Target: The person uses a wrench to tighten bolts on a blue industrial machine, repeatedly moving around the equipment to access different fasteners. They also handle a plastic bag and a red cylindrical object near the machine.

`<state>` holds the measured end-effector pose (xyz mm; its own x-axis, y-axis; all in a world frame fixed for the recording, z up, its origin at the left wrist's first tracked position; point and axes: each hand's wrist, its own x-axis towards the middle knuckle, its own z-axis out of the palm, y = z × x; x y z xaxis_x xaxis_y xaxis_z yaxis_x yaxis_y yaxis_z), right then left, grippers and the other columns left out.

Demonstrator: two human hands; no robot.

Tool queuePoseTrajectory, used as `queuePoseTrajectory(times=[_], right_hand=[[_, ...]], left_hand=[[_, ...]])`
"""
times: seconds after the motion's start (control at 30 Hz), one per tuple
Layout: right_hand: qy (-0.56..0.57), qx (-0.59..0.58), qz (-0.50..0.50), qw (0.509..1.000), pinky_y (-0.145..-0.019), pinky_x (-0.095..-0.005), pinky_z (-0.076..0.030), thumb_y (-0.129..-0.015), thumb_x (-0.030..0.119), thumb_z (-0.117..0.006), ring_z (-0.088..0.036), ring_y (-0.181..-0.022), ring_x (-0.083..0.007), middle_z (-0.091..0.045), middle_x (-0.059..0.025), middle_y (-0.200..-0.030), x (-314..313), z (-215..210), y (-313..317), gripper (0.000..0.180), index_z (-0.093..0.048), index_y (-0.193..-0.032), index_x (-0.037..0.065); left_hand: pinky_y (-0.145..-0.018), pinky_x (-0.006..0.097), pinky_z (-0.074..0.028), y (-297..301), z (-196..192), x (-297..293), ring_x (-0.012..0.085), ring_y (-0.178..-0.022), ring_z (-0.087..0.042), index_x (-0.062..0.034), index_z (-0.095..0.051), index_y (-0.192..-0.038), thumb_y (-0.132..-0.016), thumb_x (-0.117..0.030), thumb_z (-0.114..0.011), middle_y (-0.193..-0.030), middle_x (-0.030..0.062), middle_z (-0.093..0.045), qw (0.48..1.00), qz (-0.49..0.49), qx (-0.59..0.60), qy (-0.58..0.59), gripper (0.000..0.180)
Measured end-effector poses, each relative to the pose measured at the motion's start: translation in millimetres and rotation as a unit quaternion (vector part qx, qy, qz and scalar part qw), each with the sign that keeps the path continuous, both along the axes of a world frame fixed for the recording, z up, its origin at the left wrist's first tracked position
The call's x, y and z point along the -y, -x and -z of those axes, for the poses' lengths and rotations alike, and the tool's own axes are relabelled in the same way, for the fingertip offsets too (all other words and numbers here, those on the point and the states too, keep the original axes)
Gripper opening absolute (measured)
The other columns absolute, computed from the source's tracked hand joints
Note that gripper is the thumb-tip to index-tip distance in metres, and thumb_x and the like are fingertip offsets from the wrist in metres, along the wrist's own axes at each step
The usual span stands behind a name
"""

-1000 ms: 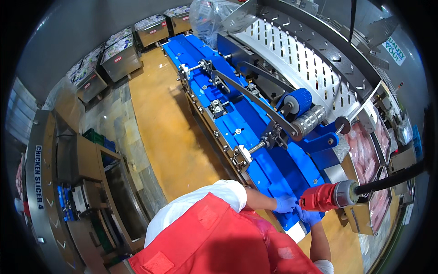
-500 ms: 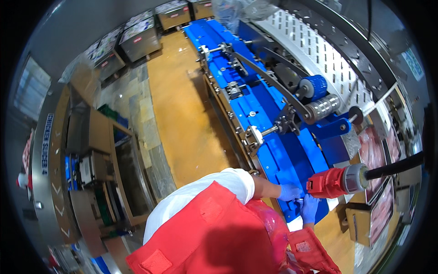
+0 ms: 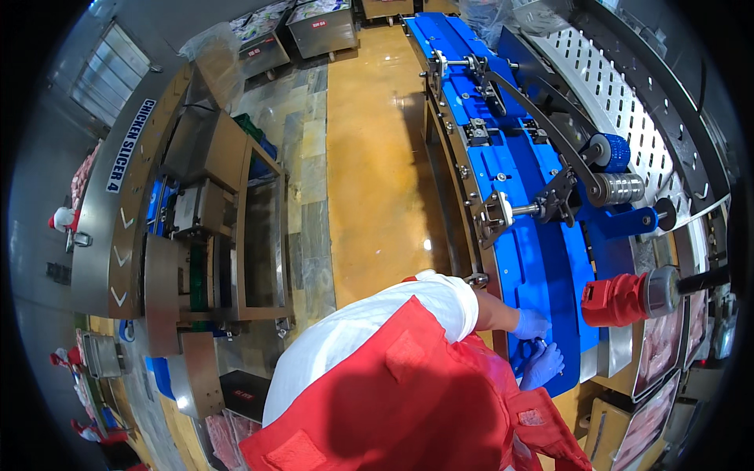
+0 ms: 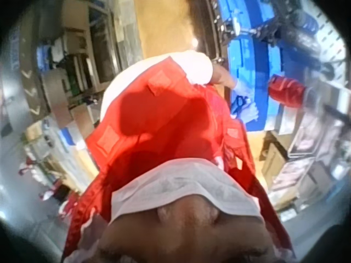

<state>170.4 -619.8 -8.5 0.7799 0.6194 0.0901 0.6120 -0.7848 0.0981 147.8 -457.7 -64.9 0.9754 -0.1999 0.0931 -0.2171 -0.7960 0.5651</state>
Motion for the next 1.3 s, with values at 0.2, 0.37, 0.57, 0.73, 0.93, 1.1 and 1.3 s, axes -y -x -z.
queuePoseTrajectory(times=[0.2, 0.37, 0.57, 0.73, 0.93, 1.1, 1.3], right_hand=[[-0.015, -0.003, 0.035, 0.999, -0.078, -0.0474, -0.041, -0.096, 0.038, -0.055, -0.058, -0.09, -0.034, -0.06, -0.0131, -0.088, 2, -1, 12, 0.03, -0.057, -0.092, 0.008], [-0.028, -0.004, 0.056, 0.998, -0.076, -0.0474, -0.041, -0.095, 0.038, -0.056, -0.058, -0.088, -0.0337, -0.06, -0.0129, -0.086, -3, 2, 16, 0.03, -0.057, -0.09, 0.008], [-0.02, 0.004, 0.085, 0.996, -0.076, -0.0475, -0.041, -0.095, 0.038, -0.055, -0.059, -0.089, -0.0339, -0.061, -0.0135, -0.087, 0, 2, 20, 0.031, -0.057, -0.089, 0.008], [-0.02, 0.007, 0.084, 0.996, -0.078, -0.0478, -0.041, -0.096, 0.034, -0.054, -0.058, -0.091, -0.0352, -0.061, -0.0145, -0.088, -2, -1, 19, 0.029, -0.056, -0.089, 0.006], [-0.012, -0.011, 0.101, 0.995, -0.078, -0.0485, -0.041, -0.096, 0.033, -0.053, -0.057, -0.091, -0.0364, -0.061, -0.0159, -0.09, -2, 1, 23, 0.028, -0.055, -0.091, 0.006], [-0.009, -0.005, 0.091, 0.996, -0.078, -0.0491, -0.041, -0.098, 0.032, -0.051, -0.057, -0.09, -0.0368, -0.06, -0.0166, -0.091, -7, -1, 22, 0.027, -0.055, -0.093, 0.006], [-0.054, -0.168, -0.064, 0.982, -0.063, -0.0473, -0.043, -0.098, 0.034, -0.053, -0.061, -0.075, -0.0386, -0.062, -0.0185, -0.078, 16, -25, -14, 0.034, -0.059, -0.085, 0.003]], left_hand=[[-0.081, 0.042, -0.054, 8, -24, 0, 0.0323, -0.099, -0.065, -0.0102, -0.073, -0.094, -0.083, -0.026, -0.068, -0.103, 0.0132, -0.063, 0.994, 0.05, 0.009, -0.096, 0.019], [-0.078, 0.042, -0.053, 9, -25, -8, 0.0316, -0.094, -0.064, -0.0087, -0.071, -0.091, -0.082, -0.018, -0.065, -0.098, 0.0128, -0.062, 0.995, 0.058, 0.022, -0.073, 0.013], [-0.078, 0.042, -0.054, 4, -24, -5, 0.0311, -0.095, -0.065, -0.0095, -0.072, -0.091, -0.083, -0.019, -0.064, -0.099, 0.0124, -0.062, 0.993, 0.082, 0.042, -0.075, 0.014], [-0.08, 0.041, -0.055, 2, -29, -7, 0.0301, -0.098, -0.066, -0.0103, -0.073, -0.093, -0.084, -0.018, -0.063, -0.102, 0.0127, -0.064, 0.993, 0.09, 0.03, -0.069, 0.015], [-0.079, 0.041, -0.056, 1, -27, -4, 0.0317, -0.098, -0.067, -0.0086, -0.075, -0.094, -0.084, -0.012, -0.061, -0.105, 0.0138, -0.066, 0.993, 0.096, 0.02, -0.071, 0.017], [-0.079, 0.042, -0.056, -10, -14, 1, 0.0321, -0.098, -0.067, -0.0066, -0.075, -0.094, -0.084, -0.01, -0.061, -0.105, 0.0153, -0.065, 0.996, 0.069, 0.003, -0.052, 0.018], [-0.088, 0.044, -0.052, 33, -63, -35, 0.0347, -0.109, -0.061, -0.0049, -0.067, -0.112, -0.084, -0.011, -0.059, -0.111, 0.0181, -0.063, 0.994, 0.086, -0.048, 0.051, 0.029]])
